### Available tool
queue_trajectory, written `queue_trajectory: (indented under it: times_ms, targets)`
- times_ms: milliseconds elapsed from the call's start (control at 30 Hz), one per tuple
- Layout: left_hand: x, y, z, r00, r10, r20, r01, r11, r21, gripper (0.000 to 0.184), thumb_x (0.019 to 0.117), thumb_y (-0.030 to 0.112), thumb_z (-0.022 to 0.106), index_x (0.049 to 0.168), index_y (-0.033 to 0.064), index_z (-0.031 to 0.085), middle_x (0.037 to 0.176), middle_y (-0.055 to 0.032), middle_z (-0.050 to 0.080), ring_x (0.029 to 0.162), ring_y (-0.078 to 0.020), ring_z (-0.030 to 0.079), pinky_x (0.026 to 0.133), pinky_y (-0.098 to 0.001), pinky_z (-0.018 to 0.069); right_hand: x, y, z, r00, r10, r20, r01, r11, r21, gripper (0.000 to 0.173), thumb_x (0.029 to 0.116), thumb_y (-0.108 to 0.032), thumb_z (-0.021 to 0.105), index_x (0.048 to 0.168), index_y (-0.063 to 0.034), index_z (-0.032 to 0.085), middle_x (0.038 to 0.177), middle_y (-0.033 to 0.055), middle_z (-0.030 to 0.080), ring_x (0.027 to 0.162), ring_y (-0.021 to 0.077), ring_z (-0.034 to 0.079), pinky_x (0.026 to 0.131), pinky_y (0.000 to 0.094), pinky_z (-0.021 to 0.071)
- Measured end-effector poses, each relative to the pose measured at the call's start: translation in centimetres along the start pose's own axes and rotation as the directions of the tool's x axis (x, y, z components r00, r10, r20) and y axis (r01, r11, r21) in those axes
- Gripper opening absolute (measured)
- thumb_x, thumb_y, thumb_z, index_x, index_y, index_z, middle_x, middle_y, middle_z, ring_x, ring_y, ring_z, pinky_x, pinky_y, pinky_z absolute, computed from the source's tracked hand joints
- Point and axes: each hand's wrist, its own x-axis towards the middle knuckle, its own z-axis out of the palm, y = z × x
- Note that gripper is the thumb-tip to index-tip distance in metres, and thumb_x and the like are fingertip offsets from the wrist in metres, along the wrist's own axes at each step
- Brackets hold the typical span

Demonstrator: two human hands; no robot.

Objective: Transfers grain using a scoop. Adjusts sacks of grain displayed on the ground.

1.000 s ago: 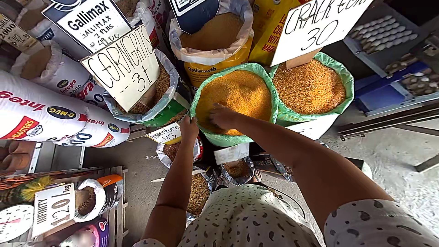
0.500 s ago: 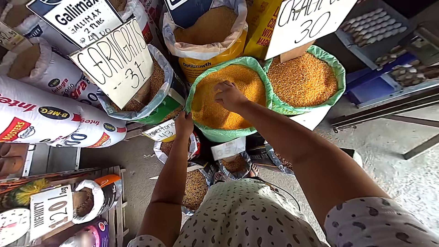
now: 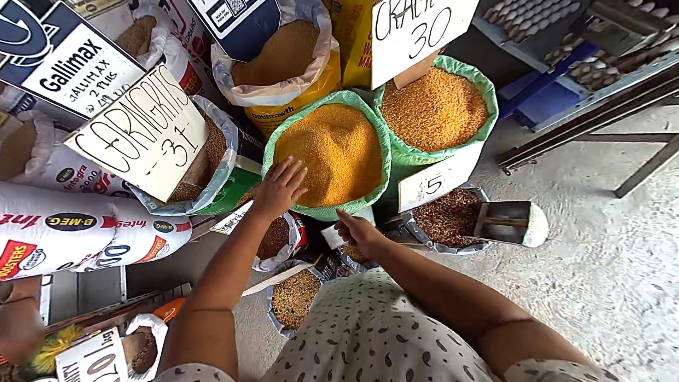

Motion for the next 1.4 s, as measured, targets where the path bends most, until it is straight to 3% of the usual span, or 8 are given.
queue_trajectory:
  times_ms: [100, 200, 633, 900, 1033, 1133, 1267, 1400]
  targets:
    - [3.0, 0.6, 1.3, 0.940, 0.293, 0.174, -0.294, 0.956, -0.020, 0.049, 0.1061, 0.037, 0.052, 0.148, 0.0121, 0.056, 0.158, -0.0126, 0.047, 0.150, -0.0364, 0.039, 0.120, -0.0618, 0.0291, 1.1, -1.0, 0.3, 0.993, 0.061, -0.104, -0.054, 0.996, 0.068, 0.062, 0.1099, -0.054, 0.032, 0.098, -0.0041, 0.066, 0.079, 0.0029, 0.066, 0.060, 0.0074, 0.055, 0.054, 0.0222, 0.0407]
    - [5.4, 0.9, 2.6, 0.824, 0.489, 0.286, -0.485, 0.870, -0.090, 0.049, 0.1048, 0.036, 0.054, 0.149, 0.0153, 0.057, 0.161, -0.0074, 0.045, 0.152, -0.0330, 0.035, 0.120, -0.0606, 0.0268, 1.0, -1.2, 0.6, 0.988, 0.003, -0.155, 0.007, 0.998, 0.067, 0.042, 0.1135, -0.032, 0.036, 0.103, -0.0012, 0.063, 0.079, 0.0024, 0.062, 0.060, 0.0061, 0.054, 0.054, 0.0214, 0.0412]
    - [6.4, 3.7, 7.6, 0.435, 0.871, 0.228, -0.785, 0.491, -0.378, 0.034, 0.1011, 0.019, 0.055, 0.128, 0.0064, 0.071, 0.141, -0.0079, 0.065, 0.142, -0.0255, 0.051, 0.122, -0.0495, 0.0296, -1.3, 2.1, -1.4, 0.967, -0.254, -0.002, 0.246, 0.941, -0.231, 0.036, 0.1094, -0.021, 0.040, 0.087, -0.0049, 0.063, 0.073, -0.0027, 0.061, 0.064, 0.0051, 0.058, 0.066, 0.0271, 0.0501]
    - [7.1, 6.1, 7.3, 0.580, 0.729, 0.363, -0.750, 0.652, -0.110, 0.041, 0.1005, 0.000, 0.049, 0.138, 0.0044, 0.064, 0.151, -0.0072, 0.056, 0.149, -0.0201, 0.042, 0.124, -0.0397, 0.0249, -1.2, 1.2, -2.2, 0.946, -0.316, 0.069, 0.317, 0.867, -0.386, 0.040, 0.1095, -0.023, 0.039, 0.088, -0.0022, 0.066, 0.078, 0.0015, 0.064, 0.070, 0.0084, 0.061, 0.072, 0.0316, 0.0510]
    - [9.0, 6.1, 8.9, 0.709, 0.633, 0.311, -0.674, 0.738, 0.035, 0.032, 0.0985, -0.002, 0.051, 0.124, -0.0015, 0.071, 0.146, -0.0106, 0.061, 0.148, -0.0242, 0.043, 0.125, -0.0423, 0.0254, -1.4, 1.0, -2.8, 0.951, -0.294, 0.098, 0.306, 0.841, -0.446, 0.042, 0.1100, -0.026, 0.039, 0.086, -0.0044, 0.067, 0.075, -0.0003, 0.064, 0.068, 0.0083, 0.060, 0.070, 0.0323, 0.0504]
    - [10.5, 5.3, 8.9, 0.794, 0.544, 0.269, -0.592, 0.794, 0.140, 0.036, 0.1021, 0.000, 0.045, 0.131, -0.0027, 0.066, 0.153, -0.0120, 0.054, 0.150, -0.0263, 0.040, 0.124, -0.0463, 0.0271, -2.8, -0.5, -4.1, 0.956, -0.276, 0.103, 0.269, 0.674, -0.688, 0.054, 0.1107, -0.039, 0.036, 0.091, -0.0019, 0.070, 0.083, 0.0103, 0.069, 0.081, 0.0238, 0.067, 0.078, 0.0484, 0.0516]
    - [11.2, 4.1, 8.0, 0.918, 0.371, 0.142, -0.392, 0.905, 0.167, 0.039, 0.1030, 0.009, 0.049, 0.139, 0.0004, 0.062, 0.149, -0.0125, 0.058, 0.147, -0.0312, 0.044, 0.120, -0.0549, 0.0320, -3.7, -4.0, -7.1, 0.850, -0.499, -0.169, 0.142, 0.525, -0.839, 0.057, 0.1073, -0.049, 0.046, 0.098, 0.0036, 0.066, 0.099, 0.0239, 0.067, 0.099, 0.0410, 0.067, 0.085, 0.0604, 0.0520]
    - [10.6, 5.0, 6.9, 0.909, 0.406, 0.097, -0.412, 0.910, 0.047, 0.039, 0.1003, 0.018, 0.054, 0.134, 0.0035, 0.067, 0.150, -0.0109, 0.057, 0.148, -0.0347, 0.042, 0.120, -0.0578, 0.0312, 0.9, -7.7, -10.4, 0.778, -0.496, -0.386, 0.074, 0.681, -0.728, 0.070, 0.1027, -0.055, 0.053, 0.131, 0.0088, 0.054, 0.124, 0.0313, 0.061, 0.114, 0.0468, 0.063, 0.093, 0.0645, 0.0511]
